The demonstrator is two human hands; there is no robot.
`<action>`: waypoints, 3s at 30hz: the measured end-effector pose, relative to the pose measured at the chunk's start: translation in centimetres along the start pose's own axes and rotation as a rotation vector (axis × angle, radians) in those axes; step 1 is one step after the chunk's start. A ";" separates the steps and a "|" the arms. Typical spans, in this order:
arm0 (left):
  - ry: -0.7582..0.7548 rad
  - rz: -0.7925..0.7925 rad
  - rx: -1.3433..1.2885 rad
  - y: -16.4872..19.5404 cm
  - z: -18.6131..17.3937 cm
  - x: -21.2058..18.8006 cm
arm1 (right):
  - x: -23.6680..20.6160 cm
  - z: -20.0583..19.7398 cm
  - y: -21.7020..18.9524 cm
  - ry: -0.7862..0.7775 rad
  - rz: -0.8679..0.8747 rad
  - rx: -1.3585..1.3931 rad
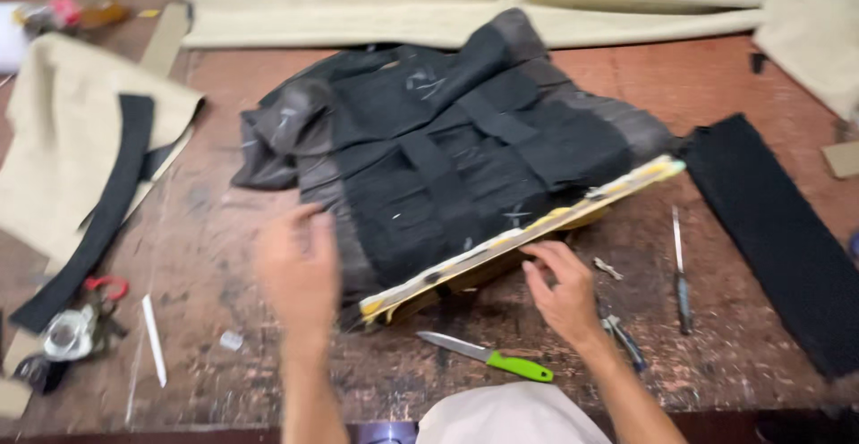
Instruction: The person uses a screwdriver and pliers to remove staples from the edge of a black upholstered seat cushion. They then mark the fabric with a white marker and continue removing staples along the perimeter.
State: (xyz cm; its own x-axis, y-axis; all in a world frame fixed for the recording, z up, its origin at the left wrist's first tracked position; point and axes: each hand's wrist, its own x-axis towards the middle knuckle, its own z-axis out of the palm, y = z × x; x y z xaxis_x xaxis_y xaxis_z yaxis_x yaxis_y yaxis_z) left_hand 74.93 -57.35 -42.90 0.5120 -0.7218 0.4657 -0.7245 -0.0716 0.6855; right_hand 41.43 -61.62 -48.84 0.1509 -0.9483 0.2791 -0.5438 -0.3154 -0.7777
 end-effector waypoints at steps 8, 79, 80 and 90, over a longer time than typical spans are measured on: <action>-0.310 0.560 -0.171 17.6 15.9 -1.5 | 0.6 -2.6 4.4 0.121 0.146 -0.004; -0.515 0.761 -0.010 19.2 34.7 -7.2 | -0.4 -16.4 20.9 -0.542 0.896 0.510; -0.517 0.753 -0.010 19.1 34.7 -6.7 | -0.5 -15.4 21.2 -0.508 0.792 0.432; -0.560 0.712 -0.020 20.6 34.7 -2.5 | 2.8 -11.9 23.1 -0.307 0.398 0.279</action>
State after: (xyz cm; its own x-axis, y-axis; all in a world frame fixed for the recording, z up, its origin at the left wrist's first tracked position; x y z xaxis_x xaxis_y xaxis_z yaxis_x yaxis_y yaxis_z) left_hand 42.69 -80.85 -49.35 -0.3575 -0.8203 0.4465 -0.7728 0.5283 0.3517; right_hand 19.45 -71.11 -59.28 0.2344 -0.9493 -0.2096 -0.3752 0.1106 -0.9203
